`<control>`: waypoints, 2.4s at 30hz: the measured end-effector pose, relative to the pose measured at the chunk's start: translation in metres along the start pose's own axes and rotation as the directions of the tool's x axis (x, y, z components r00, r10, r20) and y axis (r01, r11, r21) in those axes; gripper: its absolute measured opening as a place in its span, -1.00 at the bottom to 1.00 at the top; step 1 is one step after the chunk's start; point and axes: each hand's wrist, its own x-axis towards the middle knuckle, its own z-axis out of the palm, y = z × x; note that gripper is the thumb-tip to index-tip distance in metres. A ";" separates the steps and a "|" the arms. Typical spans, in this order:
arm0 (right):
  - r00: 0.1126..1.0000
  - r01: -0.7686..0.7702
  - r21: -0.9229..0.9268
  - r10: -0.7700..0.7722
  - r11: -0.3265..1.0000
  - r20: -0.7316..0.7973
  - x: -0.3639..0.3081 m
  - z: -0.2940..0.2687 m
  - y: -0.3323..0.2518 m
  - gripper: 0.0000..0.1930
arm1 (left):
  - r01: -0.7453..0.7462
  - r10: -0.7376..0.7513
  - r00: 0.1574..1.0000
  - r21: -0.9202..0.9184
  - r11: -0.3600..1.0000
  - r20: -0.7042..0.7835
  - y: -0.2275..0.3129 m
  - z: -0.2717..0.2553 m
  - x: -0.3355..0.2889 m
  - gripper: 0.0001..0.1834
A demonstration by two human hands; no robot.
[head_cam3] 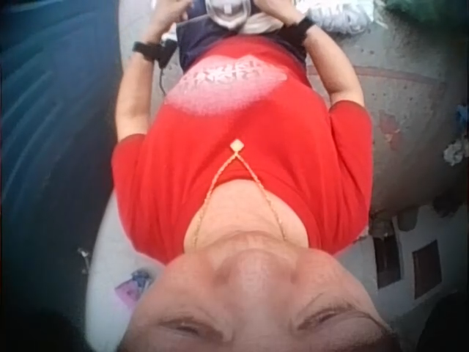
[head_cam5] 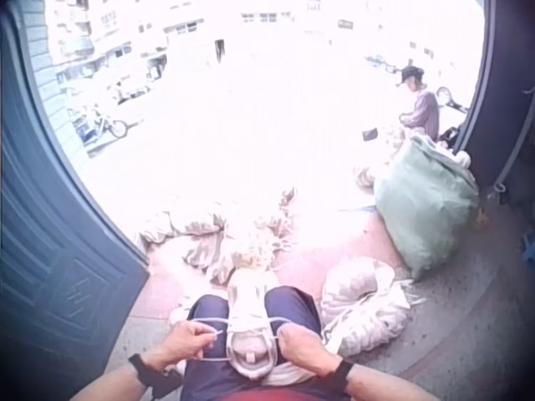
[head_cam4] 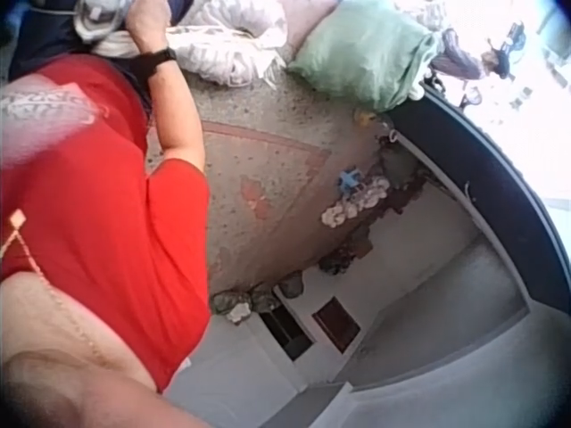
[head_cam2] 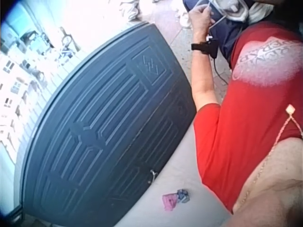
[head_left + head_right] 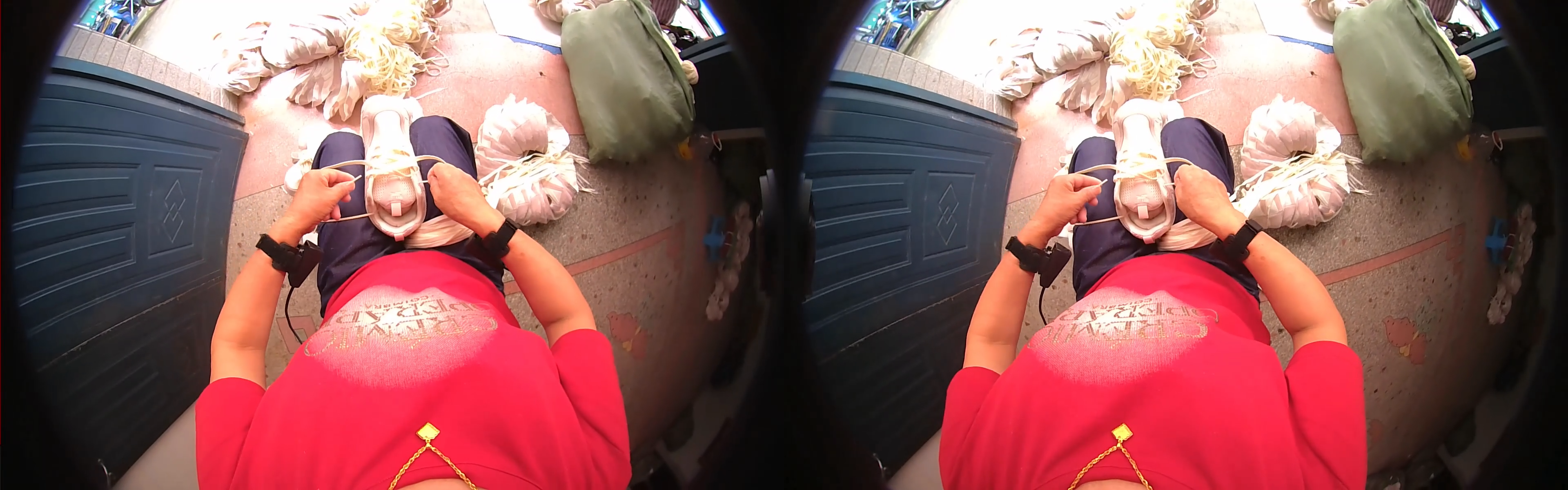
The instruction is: Lacing multiple pairs of shoe uppers in a workshop area.
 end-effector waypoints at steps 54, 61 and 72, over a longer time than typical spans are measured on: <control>0.976 0.212 -0.228 -0.218 0.950 -0.002 -0.003 0.010 -0.035 -0.86 | -0.282 0.634 0.726 0.727 0.626 -0.264 -0.042 0.064 0.000 -0.85; 0.875 0.485 -0.587 -0.359 0.648 0.326 0.009 0.000 -0.040 -0.90 | -0.408 0.758 0.652 0.840 0.356 -0.005 -0.021 0.050 -0.008 -0.86; 0.826 0.486 -0.115 -0.499 0.866 -0.262 0.017 -0.032 -0.072 -0.89 | -0.705 0.764 0.625 0.305 0.640 -0.160 0.022 0.045 0.002 -0.89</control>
